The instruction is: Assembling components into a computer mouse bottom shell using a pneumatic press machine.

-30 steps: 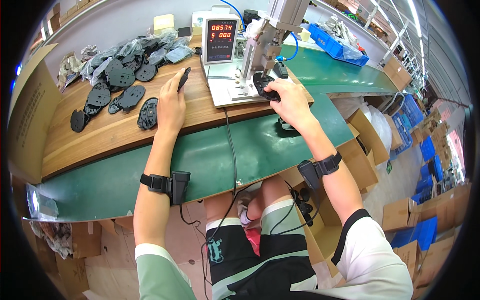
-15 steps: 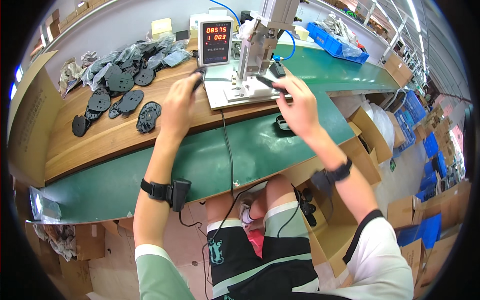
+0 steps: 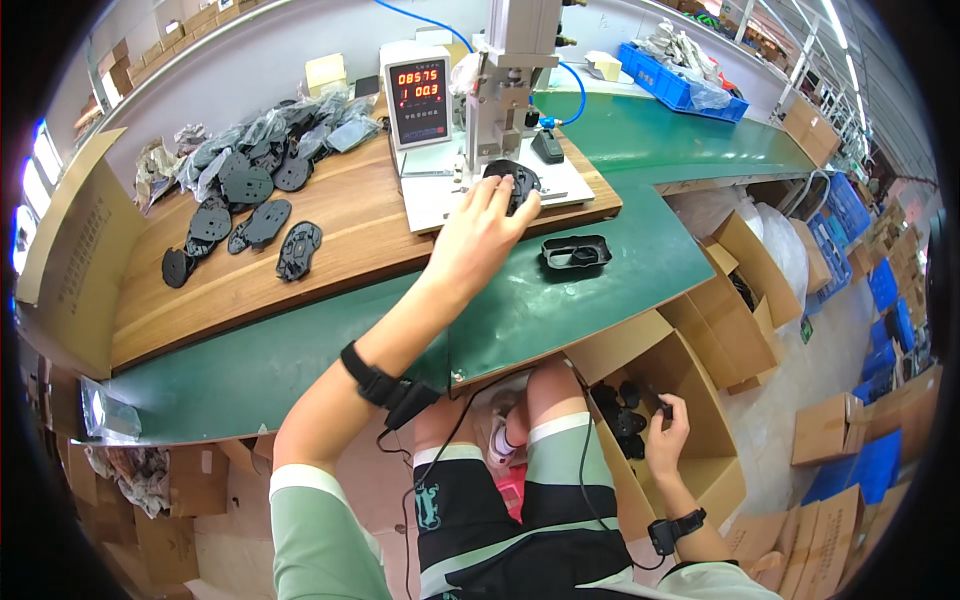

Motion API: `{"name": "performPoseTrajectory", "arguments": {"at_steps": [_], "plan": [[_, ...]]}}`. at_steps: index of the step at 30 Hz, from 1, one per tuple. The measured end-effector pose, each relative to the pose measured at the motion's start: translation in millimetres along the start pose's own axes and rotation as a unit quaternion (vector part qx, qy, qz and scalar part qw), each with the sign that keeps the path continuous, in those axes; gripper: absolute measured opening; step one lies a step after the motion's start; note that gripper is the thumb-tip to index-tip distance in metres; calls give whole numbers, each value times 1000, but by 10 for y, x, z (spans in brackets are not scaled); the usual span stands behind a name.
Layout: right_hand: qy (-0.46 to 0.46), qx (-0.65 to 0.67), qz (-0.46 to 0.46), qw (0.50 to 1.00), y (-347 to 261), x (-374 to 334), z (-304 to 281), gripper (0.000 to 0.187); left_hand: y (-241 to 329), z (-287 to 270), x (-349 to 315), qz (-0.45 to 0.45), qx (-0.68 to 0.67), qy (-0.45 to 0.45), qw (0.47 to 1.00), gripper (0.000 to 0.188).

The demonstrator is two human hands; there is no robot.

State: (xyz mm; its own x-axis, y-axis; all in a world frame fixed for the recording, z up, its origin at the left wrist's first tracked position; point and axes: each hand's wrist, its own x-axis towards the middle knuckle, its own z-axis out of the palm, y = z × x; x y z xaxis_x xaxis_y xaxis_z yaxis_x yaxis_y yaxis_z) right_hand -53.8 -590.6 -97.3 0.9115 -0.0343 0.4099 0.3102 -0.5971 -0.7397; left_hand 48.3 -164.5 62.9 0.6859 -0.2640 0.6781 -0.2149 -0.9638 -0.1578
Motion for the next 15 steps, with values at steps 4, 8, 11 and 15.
{"name": "performPoseTrajectory", "arguments": {"at_steps": [4, 8, 11, 15], "plan": [[-16, -1, 79, 997, 837, -292, 321, 28, 92, 427, 88, -2, 62, -42, 997, 51], [-57, -37, 114, 991, 1061, -457, 522, 28, 102, 376, 134, -43, 62, -52, 996, 52], [-79, -41, 105, 990, 1320, -612, 659, 27, 55, 367, 118, -47, 50, -45, 997, 54], [-124, -68, 158, 977, 1741, -754, 795, 27, 45, 356, 190, -91, -56, -27, 994, 54]]}}
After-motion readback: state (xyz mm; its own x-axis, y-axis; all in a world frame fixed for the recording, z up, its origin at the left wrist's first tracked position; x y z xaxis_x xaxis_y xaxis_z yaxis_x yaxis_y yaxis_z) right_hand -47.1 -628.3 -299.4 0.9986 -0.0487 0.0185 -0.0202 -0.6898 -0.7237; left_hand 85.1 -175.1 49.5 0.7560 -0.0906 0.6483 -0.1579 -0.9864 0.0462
